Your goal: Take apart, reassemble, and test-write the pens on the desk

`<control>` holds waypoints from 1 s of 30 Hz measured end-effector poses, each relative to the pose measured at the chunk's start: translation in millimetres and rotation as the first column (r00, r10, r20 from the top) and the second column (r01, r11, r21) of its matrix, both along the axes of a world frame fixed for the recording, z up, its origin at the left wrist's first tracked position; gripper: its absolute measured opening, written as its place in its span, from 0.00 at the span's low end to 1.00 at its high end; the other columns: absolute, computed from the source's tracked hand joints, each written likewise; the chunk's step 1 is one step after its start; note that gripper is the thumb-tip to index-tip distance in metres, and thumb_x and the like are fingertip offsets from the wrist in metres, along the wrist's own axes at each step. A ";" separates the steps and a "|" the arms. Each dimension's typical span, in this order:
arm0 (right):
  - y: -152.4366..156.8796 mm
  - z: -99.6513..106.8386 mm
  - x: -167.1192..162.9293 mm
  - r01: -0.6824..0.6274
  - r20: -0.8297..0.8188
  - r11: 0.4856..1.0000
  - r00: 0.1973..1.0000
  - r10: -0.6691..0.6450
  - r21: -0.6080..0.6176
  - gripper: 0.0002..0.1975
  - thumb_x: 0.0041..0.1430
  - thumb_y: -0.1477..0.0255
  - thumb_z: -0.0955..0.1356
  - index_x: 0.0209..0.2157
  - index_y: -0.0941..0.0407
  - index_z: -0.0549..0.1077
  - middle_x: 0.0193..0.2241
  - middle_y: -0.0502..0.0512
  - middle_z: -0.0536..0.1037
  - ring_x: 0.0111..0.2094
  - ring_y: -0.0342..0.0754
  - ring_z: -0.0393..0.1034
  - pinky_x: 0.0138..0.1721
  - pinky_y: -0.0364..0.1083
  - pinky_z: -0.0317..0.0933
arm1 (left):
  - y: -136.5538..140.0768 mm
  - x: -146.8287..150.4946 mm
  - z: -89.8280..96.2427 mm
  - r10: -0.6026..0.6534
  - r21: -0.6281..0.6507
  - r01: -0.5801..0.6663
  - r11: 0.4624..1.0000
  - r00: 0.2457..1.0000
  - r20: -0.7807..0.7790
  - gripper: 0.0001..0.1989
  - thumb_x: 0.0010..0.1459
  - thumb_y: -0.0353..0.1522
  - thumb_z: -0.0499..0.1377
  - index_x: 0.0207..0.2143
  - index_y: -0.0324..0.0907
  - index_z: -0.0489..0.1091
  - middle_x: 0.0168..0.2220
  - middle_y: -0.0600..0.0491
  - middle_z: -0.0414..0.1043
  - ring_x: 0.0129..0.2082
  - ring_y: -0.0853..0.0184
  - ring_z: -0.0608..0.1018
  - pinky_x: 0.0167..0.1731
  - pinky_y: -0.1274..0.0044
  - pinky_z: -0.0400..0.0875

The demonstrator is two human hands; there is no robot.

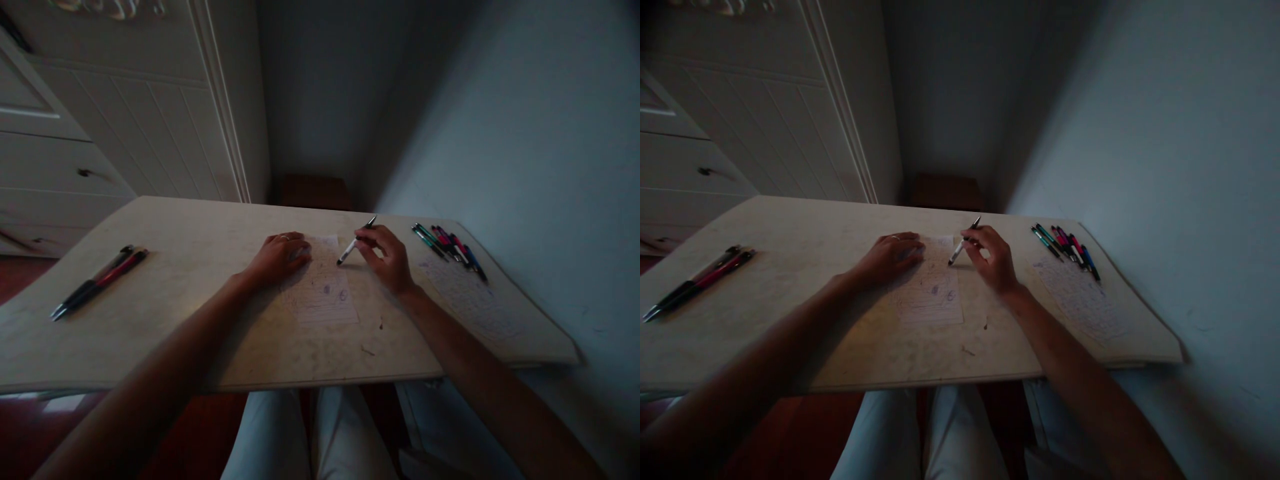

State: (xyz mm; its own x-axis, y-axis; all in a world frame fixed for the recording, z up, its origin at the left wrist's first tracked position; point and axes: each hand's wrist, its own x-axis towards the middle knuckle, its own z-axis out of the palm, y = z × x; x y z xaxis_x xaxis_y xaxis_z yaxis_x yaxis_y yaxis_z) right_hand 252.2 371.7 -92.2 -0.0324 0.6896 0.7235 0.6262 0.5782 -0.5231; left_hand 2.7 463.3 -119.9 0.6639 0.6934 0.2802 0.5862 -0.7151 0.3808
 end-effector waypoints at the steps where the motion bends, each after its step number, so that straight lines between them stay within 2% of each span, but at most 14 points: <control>1: -1.6 1.2 -1.9 -0.040 0.046 0.999 0.998 0.039 0.014 0.07 0.62 0.72 0.68 0.41 0.52 0.76 0.37 0.55 0.76 0.37 0.47 0.72 0.38 0.48 0.71 | -0.2 -0.1 -0.2 0.004 0.001 -0.004 1.000 1.000 0.000 0.20 0.62 0.43 0.54 0.51 0.45 0.74 0.58 0.44 0.70 0.60 0.56 0.70 0.61 0.62 0.60; 5: -3.4 0.0 -6.3 -0.113 0.099 0.993 0.989 0.109 0.032 0.05 0.62 0.74 0.67 0.39 0.53 0.75 0.37 0.55 0.76 0.37 0.47 0.72 0.37 0.48 0.70 | -1.4 -0.5 0.3 0.004 0.013 -0.004 1.000 1.000 -0.004 0.20 0.63 0.43 0.54 0.51 0.44 0.74 0.58 0.44 0.70 0.59 0.58 0.70 0.60 0.63 0.60; 12: 0.6 -4.6 -5.2 -0.094 0.031 0.996 0.995 0.094 -0.002 0.06 0.62 0.75 0.66 0.39 0.53 0.74 0.36 0.54 0.75 0.37 0.46 0.72 0.35 0.46 0.69 | -2.3 -1.1 3.2 0.004 -0.001 -0.004 1.000 1.000 0.000 0.21 0.63 0.44 0.54 0.51 0.44 0.74 0.58 0.44 0.70 0.59 0.55 0.71 0.60 0.61 0.61; 19: -3.1 0.7 -8.2 -0.134 0.068 0.991 0.989 0.135 -0.020 0.07 0.60 0.76 0.66 0.36 0.54 0.75 0.37 0.54 0.76 0.39 0.48 0.72 0.41 0.49 0.69 | -3.4 -1.1 5.7 0.008 -0.011 -0.008 1.000 1.000 -0.003 0.21 0.63 0.44 0.53 0.52 0.45 0.74 0.58 0.45 0.70 0.59 0.58 0.71 0.60 0.63 0.61; 27: -2.1 4.4 -5.3 -0.144 0.089 0.986 0.984 0.151 -0.078 0.09 0.60 0.78 0.65 0.36 0.54 0.77 0.36 0.54 0.77 0.39 0.47 0.73 0.43 0.48 0.68 | -4.0 -0.9 7.6 0.018 -0.030 -0.018 0.999 1.000 0.002 0.21 0.62 0.44 0.54 0.51 0.45 0.75 0.58 0.45 0.70 0.59 0.56 0.71 0.60 0.62 0.62; 30: -2.5 5.1 -3.7 -0.115 0.068 0.990 0.990 0.121 -0.087 0.08 0.60 0.76 0.65 0.36 0.54 0.76 0.35 0.54 0.78 0.39 0.48 0.73 0.43 0.49 0.68 | -3.7 -1.7 7.3 0.026 -0.029 -0.026 0.999 1.000 0.001 0.21 0.62 0.44 0.54 0.51 0.46 0.75 0.58 0.45 0.70 0.59 0.56 0.71 0.60 0.62 0.61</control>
